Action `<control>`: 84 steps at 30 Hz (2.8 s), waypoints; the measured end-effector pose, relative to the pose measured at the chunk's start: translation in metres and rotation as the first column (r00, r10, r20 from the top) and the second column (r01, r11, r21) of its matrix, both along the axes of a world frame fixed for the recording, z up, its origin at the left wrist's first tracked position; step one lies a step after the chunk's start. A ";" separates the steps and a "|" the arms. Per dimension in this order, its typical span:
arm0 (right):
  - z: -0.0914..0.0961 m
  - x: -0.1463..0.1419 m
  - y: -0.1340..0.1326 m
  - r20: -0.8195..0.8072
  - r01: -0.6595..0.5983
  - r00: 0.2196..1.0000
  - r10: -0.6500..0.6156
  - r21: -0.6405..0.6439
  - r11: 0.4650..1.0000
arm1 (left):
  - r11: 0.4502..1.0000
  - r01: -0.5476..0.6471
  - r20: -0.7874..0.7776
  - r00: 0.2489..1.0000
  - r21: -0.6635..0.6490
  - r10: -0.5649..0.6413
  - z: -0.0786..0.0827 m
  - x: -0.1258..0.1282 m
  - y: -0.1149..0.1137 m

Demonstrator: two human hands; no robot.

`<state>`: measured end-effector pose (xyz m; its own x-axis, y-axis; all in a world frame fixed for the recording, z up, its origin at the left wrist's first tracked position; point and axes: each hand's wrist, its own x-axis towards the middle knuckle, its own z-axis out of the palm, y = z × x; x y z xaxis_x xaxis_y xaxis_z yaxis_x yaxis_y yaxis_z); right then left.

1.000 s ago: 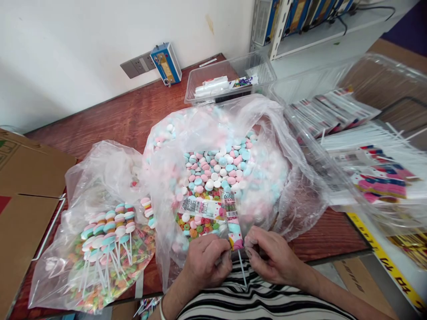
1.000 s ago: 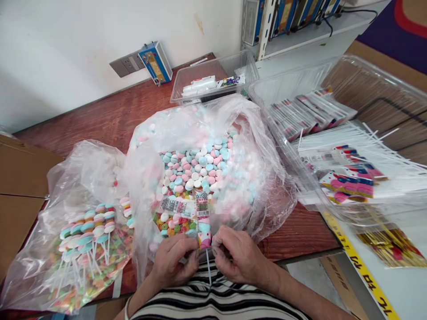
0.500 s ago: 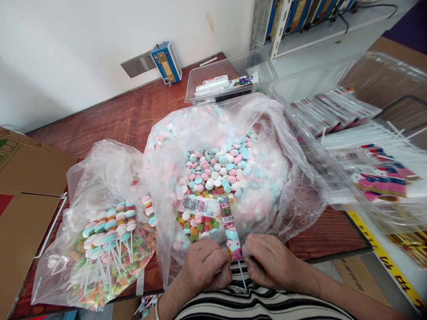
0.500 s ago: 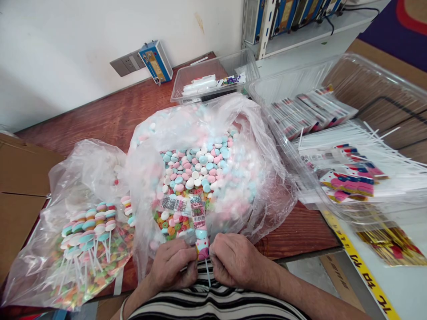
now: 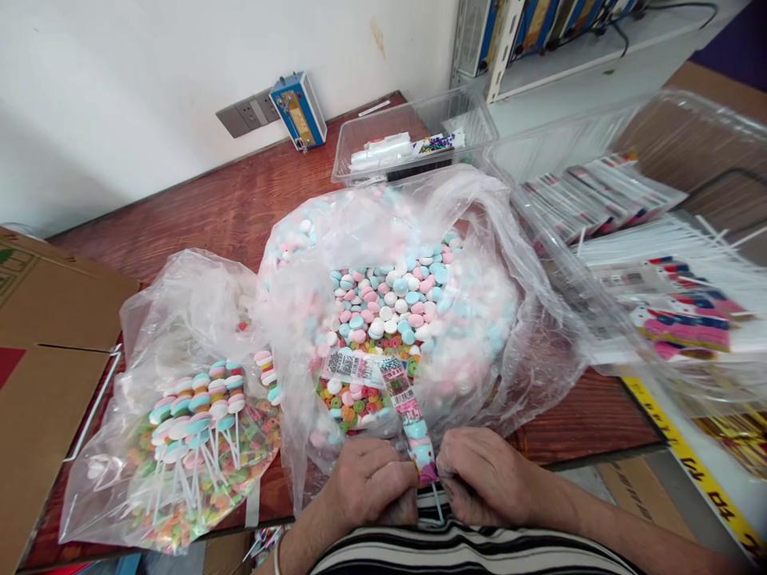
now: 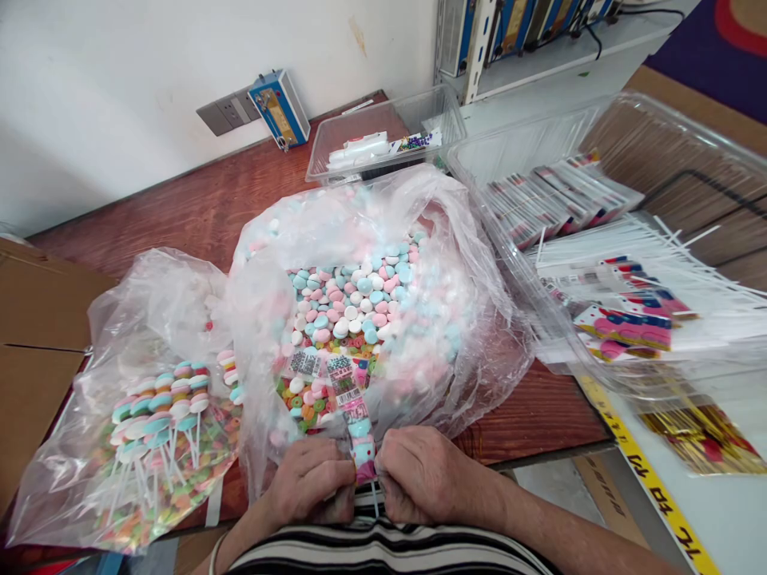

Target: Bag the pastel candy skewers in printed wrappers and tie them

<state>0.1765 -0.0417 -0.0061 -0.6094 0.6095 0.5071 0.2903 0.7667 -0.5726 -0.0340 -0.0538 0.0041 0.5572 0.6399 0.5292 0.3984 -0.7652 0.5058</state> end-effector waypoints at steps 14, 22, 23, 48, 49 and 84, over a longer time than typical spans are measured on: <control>-0.001 0.004 0.002 -0.034 -0.168 0.986 0.165 -0.172 0.971 | 0.958 0.118 0.106 0.990 -0.261 -0.093 -0.005 -0.002 -0.002; 0.000 -0.004 0.007 -0.176 -0.167 0.977 0.119 -0.293 0.941 | 0.165 0.489 0.439 0.521 -0.856 0.732 -0.002 0.021 0.013; 0.000 -0.007 0.008 -0.195 -0.175 0.975 0.111 -0.349 0.921 | 0.157 0.527 0.425 0.439 -0.835 0.792 0.003 0.027 0.022; 0.005 -0.027 0.044 0.081 0.406 0.874 -0.479 -0.664 0.628 | 0.379 0.295 0.469 0.353 -0.877 0.810 0.011 0.059 0.054; 0.004 -0.026 0.048 0.134 0.464 0.860 -0.492 -0.607 0.645 | 0.379 0.188 0.423 0.407 -0.906 0.810 0.007 0.057 0.052; 0.020 -0.036 0.033 -0.034 0.137 0.964 -0.262 -0.784 0.605 | 0.660 -0.727 0.030 0.667 -0.189 0.744 -0.007 0.035 0.058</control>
<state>0.1405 -0.0085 0.0142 -0.3895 0.9099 -0.1431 0.2555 -0.0426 -0.9659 0.0009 0.0041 -0.0030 -0.1786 0.8921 0.4151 0.7409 -0.1557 0.6533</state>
